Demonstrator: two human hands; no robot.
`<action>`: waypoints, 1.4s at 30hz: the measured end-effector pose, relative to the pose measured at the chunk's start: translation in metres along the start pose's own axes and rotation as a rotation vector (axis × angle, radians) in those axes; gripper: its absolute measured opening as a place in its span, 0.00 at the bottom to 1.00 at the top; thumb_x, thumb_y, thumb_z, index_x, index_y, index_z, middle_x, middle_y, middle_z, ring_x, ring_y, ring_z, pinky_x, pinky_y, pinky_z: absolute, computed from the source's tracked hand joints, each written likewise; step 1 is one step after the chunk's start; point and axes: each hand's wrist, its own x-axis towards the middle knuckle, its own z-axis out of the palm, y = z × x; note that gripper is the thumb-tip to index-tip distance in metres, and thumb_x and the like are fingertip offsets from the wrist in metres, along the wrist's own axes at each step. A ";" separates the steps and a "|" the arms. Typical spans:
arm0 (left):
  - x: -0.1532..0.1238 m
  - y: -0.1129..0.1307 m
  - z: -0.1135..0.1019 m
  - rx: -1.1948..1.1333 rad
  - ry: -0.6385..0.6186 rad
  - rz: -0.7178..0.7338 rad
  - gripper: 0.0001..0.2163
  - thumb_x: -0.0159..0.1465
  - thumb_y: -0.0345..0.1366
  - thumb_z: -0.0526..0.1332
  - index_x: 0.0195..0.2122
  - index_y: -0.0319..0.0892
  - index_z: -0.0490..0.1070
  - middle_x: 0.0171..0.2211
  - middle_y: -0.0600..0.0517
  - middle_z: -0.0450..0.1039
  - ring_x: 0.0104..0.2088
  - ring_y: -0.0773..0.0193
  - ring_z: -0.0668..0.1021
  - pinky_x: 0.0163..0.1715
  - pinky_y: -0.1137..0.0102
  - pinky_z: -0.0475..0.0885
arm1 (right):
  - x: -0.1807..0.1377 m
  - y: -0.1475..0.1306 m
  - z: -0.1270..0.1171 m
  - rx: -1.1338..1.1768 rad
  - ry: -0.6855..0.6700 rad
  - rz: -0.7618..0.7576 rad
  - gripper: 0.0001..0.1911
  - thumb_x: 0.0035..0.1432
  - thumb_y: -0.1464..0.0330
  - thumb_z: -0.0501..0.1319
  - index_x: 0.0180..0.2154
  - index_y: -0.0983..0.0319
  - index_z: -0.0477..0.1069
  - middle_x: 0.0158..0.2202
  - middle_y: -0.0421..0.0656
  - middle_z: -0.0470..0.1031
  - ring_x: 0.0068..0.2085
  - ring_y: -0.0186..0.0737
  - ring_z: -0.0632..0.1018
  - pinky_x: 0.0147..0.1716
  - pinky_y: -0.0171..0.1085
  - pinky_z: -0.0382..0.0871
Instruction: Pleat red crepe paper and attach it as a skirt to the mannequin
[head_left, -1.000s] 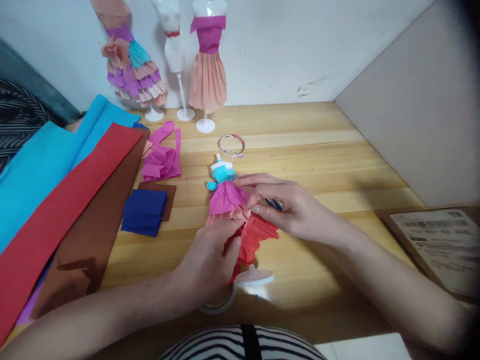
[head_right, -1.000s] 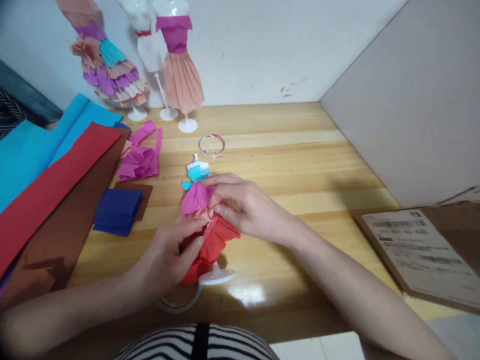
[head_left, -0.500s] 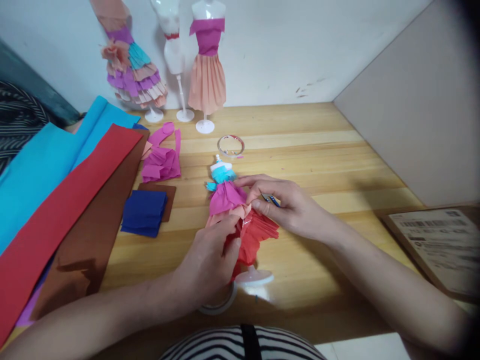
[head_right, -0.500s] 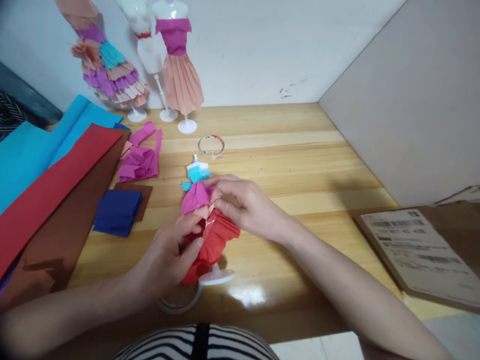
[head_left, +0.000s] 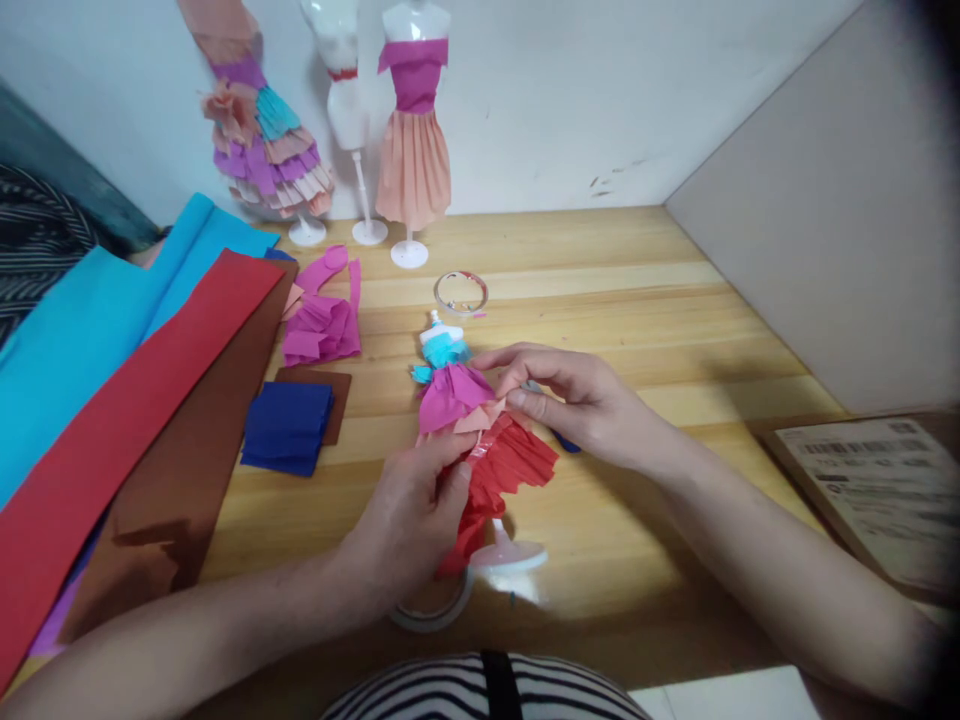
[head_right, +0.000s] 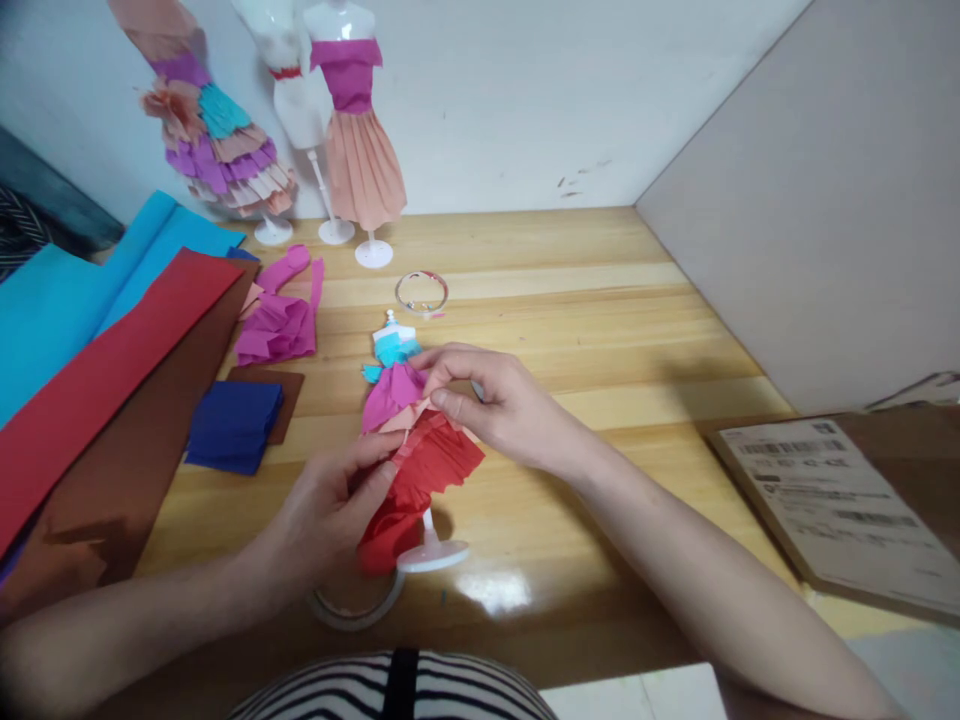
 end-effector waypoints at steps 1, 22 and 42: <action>0.001 -0.001 0.000 -0.013 -0.009 -0.024 0.14 0.67 0.30 0.50 0.42 0.38 0.77 0.30 0.50 0.78 0.29 0.65 0.77 0.33 0.72 0.73 | 0.000 0.001 0.000 0.020 0.006 0.009 0.08 0.62 0.68 0.58 0.30 0.61 0.71 0.45 0.50 0.78 0.50 0.46 0.77 0.50 0.45 0.68; -0.001 -0.007 -0.008 0.216 0.183 0.017 0.17 0.64 0.28 0.54 0.51 0.43 0.75 0.47 0.48 0.80 0.45 0.57 0.81 0.46 0.64 0.75 | -0.004 0.004 0.007 0.015 0.074 0.071 0.08 0.61 0.66 0.59 0.31 0.60 0.72 0.31 0.43 0.77 0.35 0.40 0.76 0.37 0.40 0.70; -0.004 -0.008 0.003 0.187 0.179 0.029 0.13 0.62 0.27 0.53 0.40 0.42 0.76 0.28 0.51 0.75 0.31 0.62 0.76 0.35 0.68 0.70 | -0.006 0.005 0.009 0.094 0.117 0.094 0.07 0.59 0.65 0.61 0.30 0.60 0.73 0.31 0.43 0.77 0.34 0.39 0.77 0.37 0.39 0.71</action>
